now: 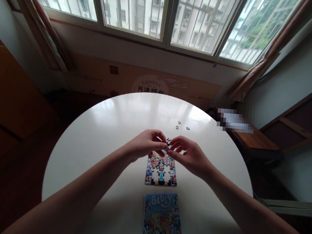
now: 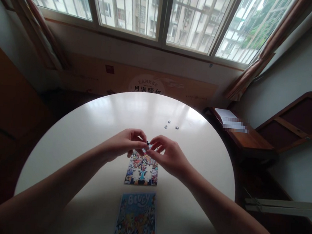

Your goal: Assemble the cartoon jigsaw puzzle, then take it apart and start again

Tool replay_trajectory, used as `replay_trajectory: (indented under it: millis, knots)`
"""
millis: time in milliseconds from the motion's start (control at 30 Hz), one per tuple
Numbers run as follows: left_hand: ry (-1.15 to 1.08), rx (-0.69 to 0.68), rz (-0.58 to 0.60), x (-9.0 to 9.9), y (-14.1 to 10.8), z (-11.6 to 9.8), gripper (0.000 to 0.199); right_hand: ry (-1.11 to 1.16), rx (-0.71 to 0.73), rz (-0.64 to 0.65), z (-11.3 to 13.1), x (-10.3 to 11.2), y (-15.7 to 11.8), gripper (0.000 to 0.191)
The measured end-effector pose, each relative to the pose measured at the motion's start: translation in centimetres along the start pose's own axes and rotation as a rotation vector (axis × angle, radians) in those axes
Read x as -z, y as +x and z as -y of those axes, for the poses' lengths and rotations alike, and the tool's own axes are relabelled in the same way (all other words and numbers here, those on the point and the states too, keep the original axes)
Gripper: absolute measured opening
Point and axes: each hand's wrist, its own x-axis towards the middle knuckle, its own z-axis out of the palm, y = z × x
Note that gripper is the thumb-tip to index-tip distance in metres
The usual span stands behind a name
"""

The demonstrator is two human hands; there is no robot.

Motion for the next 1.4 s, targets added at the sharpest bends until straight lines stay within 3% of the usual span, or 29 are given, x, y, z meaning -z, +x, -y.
replay_trajectory:
  millis: [167,400,633,867,1067,1267,1400]
  knots:
    - [-0.146,0.077,-0.020,0.1,0.1,0.1,0.021,-0.019,0.065,-0.140,-0.7,-1.4,0.4,0.022]
    - [-0.311,0.179,0.002,0.3,0.9,1.1,0.020,-0.093,0.148,-0.293,-2.2,-1.7,-0.1,0.017]
    - [-0.464,0.189,0.030,0.4,1.2,1.6,0.025,-0.084,0.196,-0.295,-2.1,-1.4,-0.5,0.015]
    - [-0.470,0.193,0.055,0.2,1.2,1.5,0.021,-0.127,0.277,-0.293,-1.7,-1.1,-0.7,0.011]
    - [-0.317,0.182,0.106,0.3,1.4,1.4,0.019,-0.264,0.361,-0.270,-1.7,-0.4,-1.0,0.010]
    - [0.226,0.145,0.246,1.1,0.6,0.9,0.021,-0.345,0.456,-0.112,-2.3,0.2,-0.9,0.016]
    - [0.364,0.151,0.349,1.5,0.3,0.6,0.021,-0.350,0.502,-0.011,-2.3,0.0,-0.8,0.016]
